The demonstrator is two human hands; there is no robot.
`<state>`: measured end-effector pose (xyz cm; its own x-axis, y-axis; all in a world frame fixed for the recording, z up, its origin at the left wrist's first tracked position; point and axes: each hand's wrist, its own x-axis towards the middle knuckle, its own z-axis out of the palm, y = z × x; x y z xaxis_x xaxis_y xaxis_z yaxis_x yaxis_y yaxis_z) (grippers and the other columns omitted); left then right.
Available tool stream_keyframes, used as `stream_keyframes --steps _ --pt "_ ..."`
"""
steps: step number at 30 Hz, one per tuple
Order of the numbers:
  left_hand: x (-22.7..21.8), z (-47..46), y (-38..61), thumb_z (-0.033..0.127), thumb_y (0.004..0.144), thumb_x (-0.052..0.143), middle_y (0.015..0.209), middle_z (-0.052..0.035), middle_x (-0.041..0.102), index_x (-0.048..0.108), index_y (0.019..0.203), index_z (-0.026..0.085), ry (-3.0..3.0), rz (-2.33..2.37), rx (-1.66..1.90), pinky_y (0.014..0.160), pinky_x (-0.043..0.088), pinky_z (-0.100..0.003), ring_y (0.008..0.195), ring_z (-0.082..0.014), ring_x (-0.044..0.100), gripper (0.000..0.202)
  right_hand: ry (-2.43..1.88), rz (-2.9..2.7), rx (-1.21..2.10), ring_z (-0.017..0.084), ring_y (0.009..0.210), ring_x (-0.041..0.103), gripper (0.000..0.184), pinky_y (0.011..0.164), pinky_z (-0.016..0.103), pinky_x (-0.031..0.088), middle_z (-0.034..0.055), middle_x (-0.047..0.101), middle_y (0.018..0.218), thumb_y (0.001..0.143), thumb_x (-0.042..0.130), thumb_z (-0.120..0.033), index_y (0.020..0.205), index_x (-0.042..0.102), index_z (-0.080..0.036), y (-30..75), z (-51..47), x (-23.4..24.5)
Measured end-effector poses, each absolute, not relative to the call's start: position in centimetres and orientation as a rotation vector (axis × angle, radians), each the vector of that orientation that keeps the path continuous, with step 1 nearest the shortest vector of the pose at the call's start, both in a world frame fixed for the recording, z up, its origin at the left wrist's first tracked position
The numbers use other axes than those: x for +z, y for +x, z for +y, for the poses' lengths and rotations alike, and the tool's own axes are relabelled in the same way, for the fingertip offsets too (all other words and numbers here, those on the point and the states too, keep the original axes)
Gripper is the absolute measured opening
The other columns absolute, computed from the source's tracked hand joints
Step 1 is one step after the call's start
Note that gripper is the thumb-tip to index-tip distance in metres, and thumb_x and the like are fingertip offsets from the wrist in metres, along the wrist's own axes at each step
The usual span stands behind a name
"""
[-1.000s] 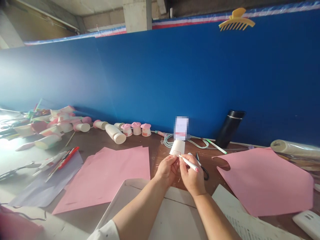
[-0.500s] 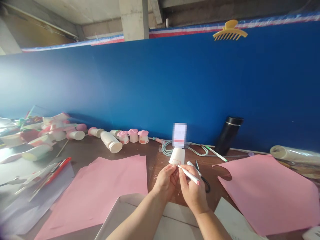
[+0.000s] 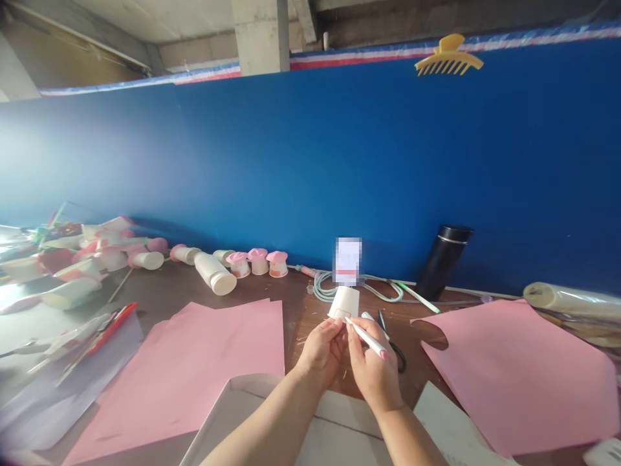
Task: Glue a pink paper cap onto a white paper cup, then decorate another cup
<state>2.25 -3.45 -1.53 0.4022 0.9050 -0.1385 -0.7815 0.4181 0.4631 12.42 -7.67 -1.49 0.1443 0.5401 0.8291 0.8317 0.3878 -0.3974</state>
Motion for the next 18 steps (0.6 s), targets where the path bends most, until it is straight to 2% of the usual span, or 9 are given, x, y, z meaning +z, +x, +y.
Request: stream_keyframes --steps 9,18 --pt "-1.46 -3.52 2.19 0.019 0.073 0.084 0.080 -0.0070 0.068 0.072 0.080 0.009 0.380 0.379 1.093 0.078 0.051 -0.022 0.073 -0.0113 0.063 0.017 -1.309 -1.525 -0.327 0.021 0.084 0.074 0.017 0.071 0.029 0.059 0.0075 0.076 0.093 0.100 0.057 -0.036 0.102 0.067 -0.021 12.49 -7.64 -1.58" --pt "-1.98 -3.34 2.25 0.017 0.072 0.083 0.077 -0.0064 0.066 0.070 0.077 0.008 0.348 0.372 1.089 0.074 0.050 -0.020 0.070 -0.0103 0.061 0.016 -1.319 -1.528 -0.338 0.022 0.088 0.074 0.018 0.076 0.030 0.059 0.0078 0.076 0.094 0.099 0.058 -0.035 0.101 0.067 -0.020 12.38 -7.70 -1.57"
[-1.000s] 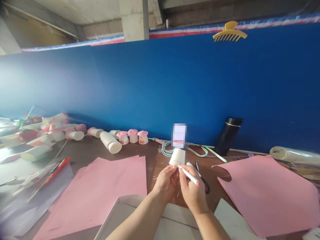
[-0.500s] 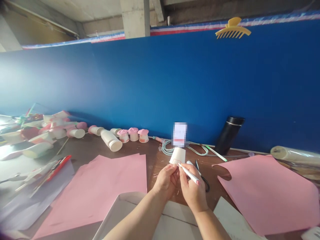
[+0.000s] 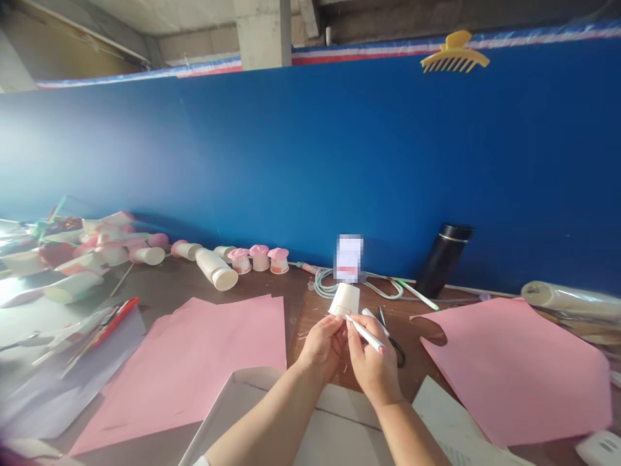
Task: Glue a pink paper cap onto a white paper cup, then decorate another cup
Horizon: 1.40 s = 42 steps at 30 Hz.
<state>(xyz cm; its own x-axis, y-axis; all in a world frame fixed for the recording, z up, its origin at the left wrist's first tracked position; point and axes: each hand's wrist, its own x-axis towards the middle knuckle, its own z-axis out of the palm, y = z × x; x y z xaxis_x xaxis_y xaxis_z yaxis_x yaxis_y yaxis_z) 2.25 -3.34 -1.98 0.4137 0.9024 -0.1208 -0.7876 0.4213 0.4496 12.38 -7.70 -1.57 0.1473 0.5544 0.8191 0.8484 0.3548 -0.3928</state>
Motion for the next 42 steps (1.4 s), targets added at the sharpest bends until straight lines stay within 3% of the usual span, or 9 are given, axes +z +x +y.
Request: stream_keyframes --steps 42 --pt "-1.98 -3.43 2.48 0.022 0.066 0.087 0.075 -0.0053 0.064 0.072 0.081 0.009 0.355 0.402 1.090 0.076 0.048 -0.022 0.070 -0.0108 0.058 0.024 -1.299 -1.547 -0.301 0.020 0.087 0.073 0.014 0.076 0.030 0.058 0.0065 0.075 0.095 0.099 0.060 -0.032 0.103 0.067 -0.021 12.63 -7.71 -2.23"
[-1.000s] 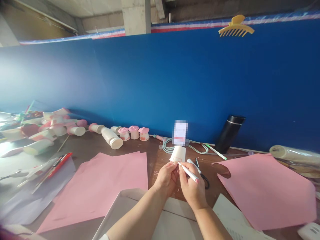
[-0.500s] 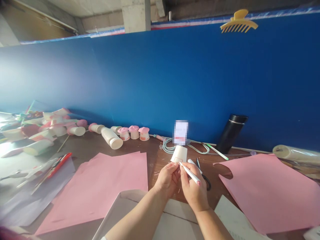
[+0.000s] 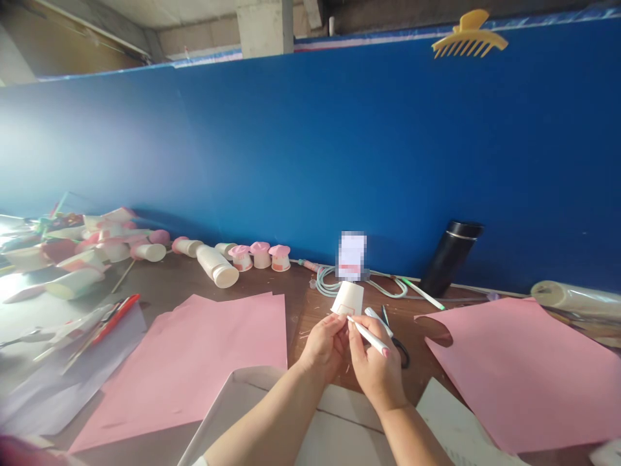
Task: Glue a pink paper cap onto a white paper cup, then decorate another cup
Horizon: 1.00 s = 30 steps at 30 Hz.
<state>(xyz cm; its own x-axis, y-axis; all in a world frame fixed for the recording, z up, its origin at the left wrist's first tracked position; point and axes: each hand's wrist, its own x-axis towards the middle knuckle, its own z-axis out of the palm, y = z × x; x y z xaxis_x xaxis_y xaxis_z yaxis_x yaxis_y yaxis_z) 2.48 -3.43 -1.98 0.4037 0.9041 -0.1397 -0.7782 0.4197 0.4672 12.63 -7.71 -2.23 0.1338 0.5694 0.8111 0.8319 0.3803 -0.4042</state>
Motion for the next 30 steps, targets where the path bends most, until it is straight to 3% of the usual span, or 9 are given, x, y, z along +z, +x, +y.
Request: stream_keyframes --steps 7,30 --pt "-1.85 -3.55 2.36 0.021 0.067 0.086 0.072 -0.0041 0.062 0.070 0.077 0.009 0.350 0.400 1.089 0.072 0.047 -0.021 0.067 -0.0094 0.056 0.022 -1.312 -1.540 -0.292 0.021 0.088 0.073 0.015 0.075 0.031 0.059 0.0077 0.075 0.094 0.099 0.059 -0.034 0.101 0.067 -0.021 12.49 -7.88 -2.04" --pt "-1.65 -3.60 2.38 0.023 0.068 0.088 0.076 -0.0056 0.063 0.068 0.077 0.010 0.371 0.415 1.064 0.079 0.049 -0.022 0.072 -0.0108 0.060 0.026 -1.336 -1.506 -0.383 0.022 0.085 0.075 0.022 0.072 0.031 0.060 0.0095 0.077 0.094 0.100 0.056 -0.039 0.102 0.067 -0.020 12.37 -7.75 -1.67"
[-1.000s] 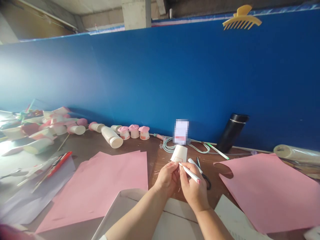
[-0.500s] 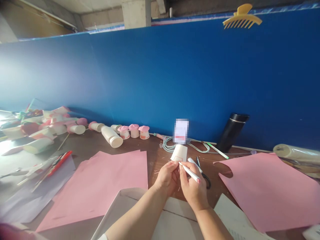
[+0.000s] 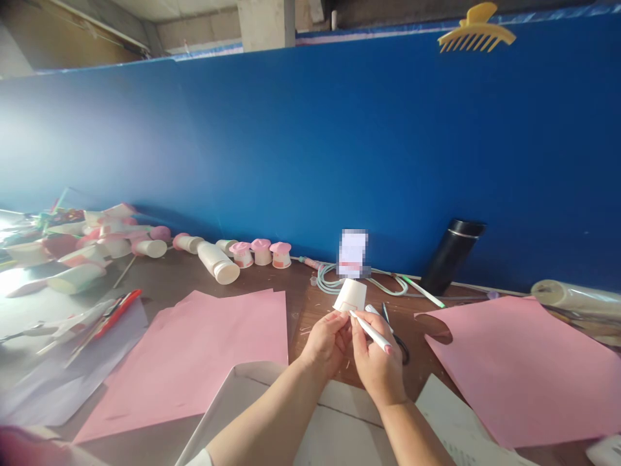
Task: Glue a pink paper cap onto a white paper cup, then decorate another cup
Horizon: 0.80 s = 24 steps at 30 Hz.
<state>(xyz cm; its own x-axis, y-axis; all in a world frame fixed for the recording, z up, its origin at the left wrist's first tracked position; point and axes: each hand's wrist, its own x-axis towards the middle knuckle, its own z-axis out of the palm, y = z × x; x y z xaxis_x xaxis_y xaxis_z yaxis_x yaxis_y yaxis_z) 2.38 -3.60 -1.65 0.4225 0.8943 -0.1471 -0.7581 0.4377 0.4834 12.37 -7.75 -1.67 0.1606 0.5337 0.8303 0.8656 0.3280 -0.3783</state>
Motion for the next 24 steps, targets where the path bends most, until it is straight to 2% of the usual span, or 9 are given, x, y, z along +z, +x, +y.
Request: stream_keyframes --steps 6,16,24 --pt "-1.66 -3.62 2.35 0.025 0.069 0.088 0.078 -0.0057 0.065 0.069 0.077 0.012 0.387 0.410 1.056 0.080 0.050 -0.024 0.074 -0.0124 0.061 0.024 -1.337 -1.518 -0.375 0.023 0.088 0.075 0.022 0.075 0.033 0.061 0.0105 0.077 0.094 0.100 0.057 -0.040 0.100 0.067 -0.020 12.55 -7.73 -1.69" --pt "-1.86 -3.53 2.50 0.023 0.068 0.086 0.076 -0.0061 0.064 0.068 0.077 0.010 0.377 0.399 1.069 0.079 0.049 -0.024 0.073 -0.0123 0.061 0.024 -1.315 -1.534 -0.360 0.022 0.083 0.075 0.019 0.071 0.031 0.060 0.0080 0.076 0.089 0.099 0.058 -0.038 0.098 0.067 -0.021 12.36 -7.85 -1.33" --pt "-1.59 -3.53 2.38 0.022 0.067 0.087 0.074 -0.0046 0.064 0.069 0.076 0.011 0.372 0.397 1.062 0.076 0.048 -0.022 0.070 -0.0106 0.059 0.023 -1.333 -1.514 -0.355 0.023 0.085 0.075 0.025 0.072 0.033 0.061 0.0094 0.077 0.091 0.100 0.056 -0.042 0.099 0.068 -0.021 12.30 -7.71 -1.64"
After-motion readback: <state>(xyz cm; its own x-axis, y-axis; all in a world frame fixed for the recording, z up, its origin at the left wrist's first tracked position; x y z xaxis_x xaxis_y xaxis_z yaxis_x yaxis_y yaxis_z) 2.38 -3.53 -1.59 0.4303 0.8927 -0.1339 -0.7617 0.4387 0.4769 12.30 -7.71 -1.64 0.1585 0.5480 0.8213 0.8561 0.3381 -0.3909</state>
